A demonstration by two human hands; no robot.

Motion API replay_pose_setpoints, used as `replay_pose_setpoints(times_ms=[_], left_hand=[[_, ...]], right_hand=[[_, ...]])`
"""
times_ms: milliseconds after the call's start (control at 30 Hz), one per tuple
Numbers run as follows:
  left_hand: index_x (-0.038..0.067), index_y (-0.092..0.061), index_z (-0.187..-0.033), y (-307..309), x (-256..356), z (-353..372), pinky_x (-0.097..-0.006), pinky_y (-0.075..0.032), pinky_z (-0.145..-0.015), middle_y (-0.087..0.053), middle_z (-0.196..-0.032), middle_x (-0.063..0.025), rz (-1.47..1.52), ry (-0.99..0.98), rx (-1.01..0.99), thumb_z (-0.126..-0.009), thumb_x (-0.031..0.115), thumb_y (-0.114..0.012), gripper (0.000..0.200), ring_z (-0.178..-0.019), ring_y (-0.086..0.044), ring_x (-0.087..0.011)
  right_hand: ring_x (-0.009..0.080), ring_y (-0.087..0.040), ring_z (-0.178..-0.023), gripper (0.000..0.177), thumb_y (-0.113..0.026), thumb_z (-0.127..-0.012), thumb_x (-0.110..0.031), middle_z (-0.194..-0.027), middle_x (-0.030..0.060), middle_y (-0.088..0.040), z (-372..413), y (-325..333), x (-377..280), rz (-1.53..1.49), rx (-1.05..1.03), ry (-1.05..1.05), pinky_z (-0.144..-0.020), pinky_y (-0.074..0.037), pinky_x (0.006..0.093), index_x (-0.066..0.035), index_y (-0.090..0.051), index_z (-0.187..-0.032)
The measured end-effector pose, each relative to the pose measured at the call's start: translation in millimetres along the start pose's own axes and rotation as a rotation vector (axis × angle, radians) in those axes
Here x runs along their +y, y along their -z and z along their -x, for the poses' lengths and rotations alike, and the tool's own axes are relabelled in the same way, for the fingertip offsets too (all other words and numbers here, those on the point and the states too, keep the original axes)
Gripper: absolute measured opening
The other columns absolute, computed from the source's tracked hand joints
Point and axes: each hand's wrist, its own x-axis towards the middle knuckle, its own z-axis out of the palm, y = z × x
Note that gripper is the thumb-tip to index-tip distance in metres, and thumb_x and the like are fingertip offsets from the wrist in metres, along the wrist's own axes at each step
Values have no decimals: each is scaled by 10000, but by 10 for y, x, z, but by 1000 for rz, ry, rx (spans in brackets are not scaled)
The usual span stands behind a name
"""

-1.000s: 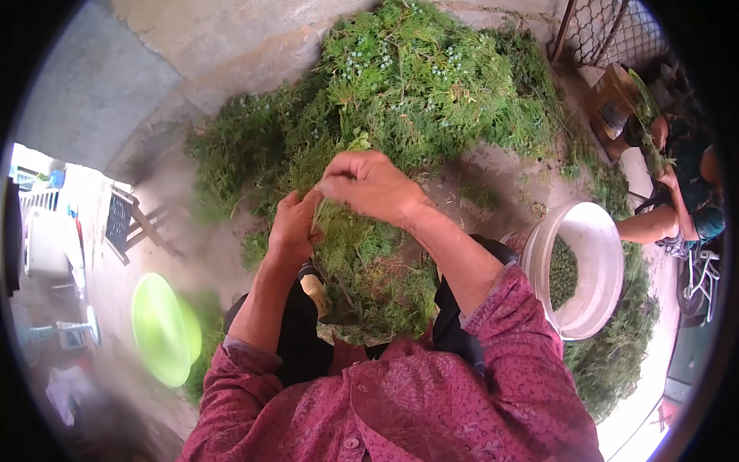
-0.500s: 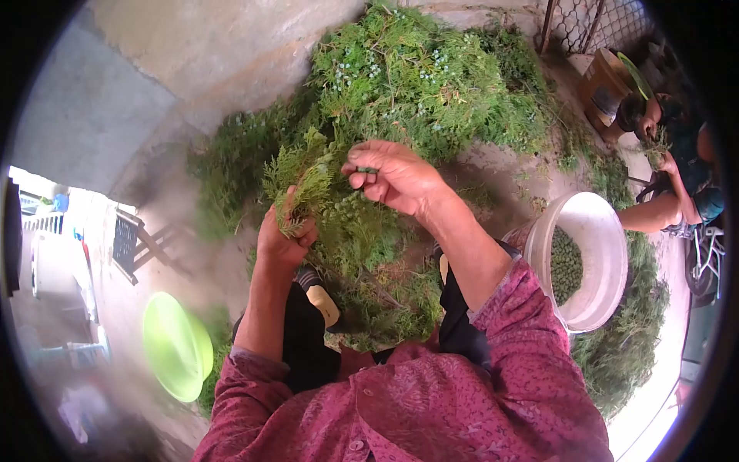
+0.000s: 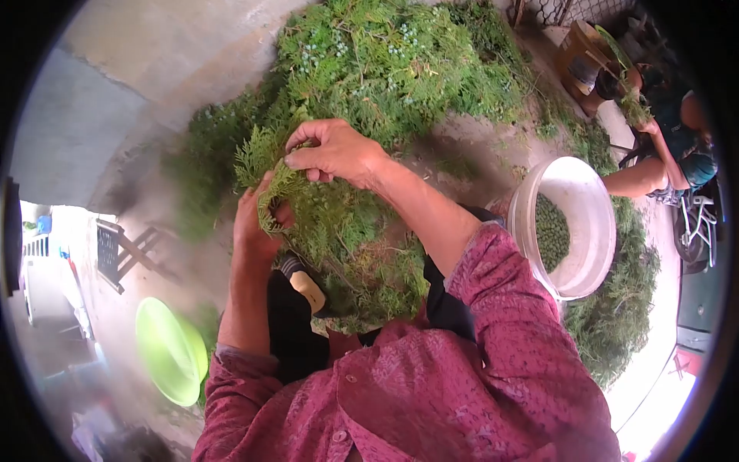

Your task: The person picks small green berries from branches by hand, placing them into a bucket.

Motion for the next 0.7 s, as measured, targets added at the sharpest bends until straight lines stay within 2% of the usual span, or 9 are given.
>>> replay_pose_setpoints(times_ms=[67, 167, 267, 300, 400, 500, 633, 667, 700], left_hand=[[67, -563, -990, -39, 153, 5, -272, -469, -516, -598, -812, -46, 113, 347, 16, -843, 154, -538, 172, -632, -579, -167], [65, -558, -1002, -205, 170, 41, -223, -428, -415, -605, -818, -33, 181, 280, 58, -871, 200, -530, 190, -611, -579, -101], [11, -522, -1035, -189, 203, 21, -243, -456, -524, -593, -862, -38, 134, 313, 63, -866, 139, -523, 212, -652, -554, -93], [11, -540, -1026, -163, 209, -4, -245, -453, -538, -597, -840, -32, 13, 318, 89, -864, 144, -530, 210, -657, -548, -91], [13, -571, -986, -207, 209, -3, -249, -457, -575, -603, -825, -28, 94, 286, 183, -859, 161, -544, 197, -671, -547, -91], [13, -596, -937, -184, 232, -37, -248, -457, -591, -610, -812, -28, 140, 138, 211, -855, 177, -555, 188, -670, -547, -89], [16, -601, -937, -126, 277, -81, -242, -462, -582, -616, -832, -31, 71, 119, 261, -848, 169, -566, 180, -657, -554, -103], [16, -601, -937, -129, 300, -83, -242, -462, -582, -616, -832, -31, 69, 120, 263, -848, 169, -566, 180, -657, -554, -103], [8, -594, -940, -134, 343, -78, -251, -469, -573, -616, -844, -41, -10, 136, 340, -841, 175, -576, 195, -667, -567, -115]], right_hand=[[45, -479, -517, 195, -644, -758, -139, -721, -3, -549, 37, -13, -10, 20, 9, 3, -433, -367, 184, -39, -579, -912], [41, -476, -520, 198, -646, -744, -144, -732, -3, -549, 84, -65, -64, 98, -14, -31, -438, -371, 189, -49, -574, -902], [41, -473, -522, 189, -645, -733, -153, -745, -8, -544, 127, -113, -51, 136, -71, -9, -446, -374, 193, -54, -567, -874], [42, -469, -521, 183, -640, -731, -157, -750, -11, -540, 152, -120, -84, 136, -77, -11, -450, -373, 196, -54, -565, -862], [42, -458, -517, 171, -625, -730, -160, -732, -21, -528, 179, -54, -92, 198, -82, 5, -454, -367, 197, -53, -560, -847], [42, -445, -512, 162, -607, -732, -159, -677, -33, -510, 239, 25, -77, 342, -104, 4, -453, -358, 195, -49, -556, -839], [33, -415, -473, 120, -582, -742, -137, -587, -36, -474, 340, 18, -92, 501, -247, -38, -411, -319, 190, -42, -538, -801], [33, -415, -473, 120, -582, -742, -137, -587, -36, -474, 359, 38, -114, 499, -249, -37, -411, -319, 190, -42, -538, -801], [30, -401, -451, 105, -576, -745, -132, -580, -29, -471, 390, 84, -143, 302, -280, -146, -379, -301, 189, -44, -533, -781]])
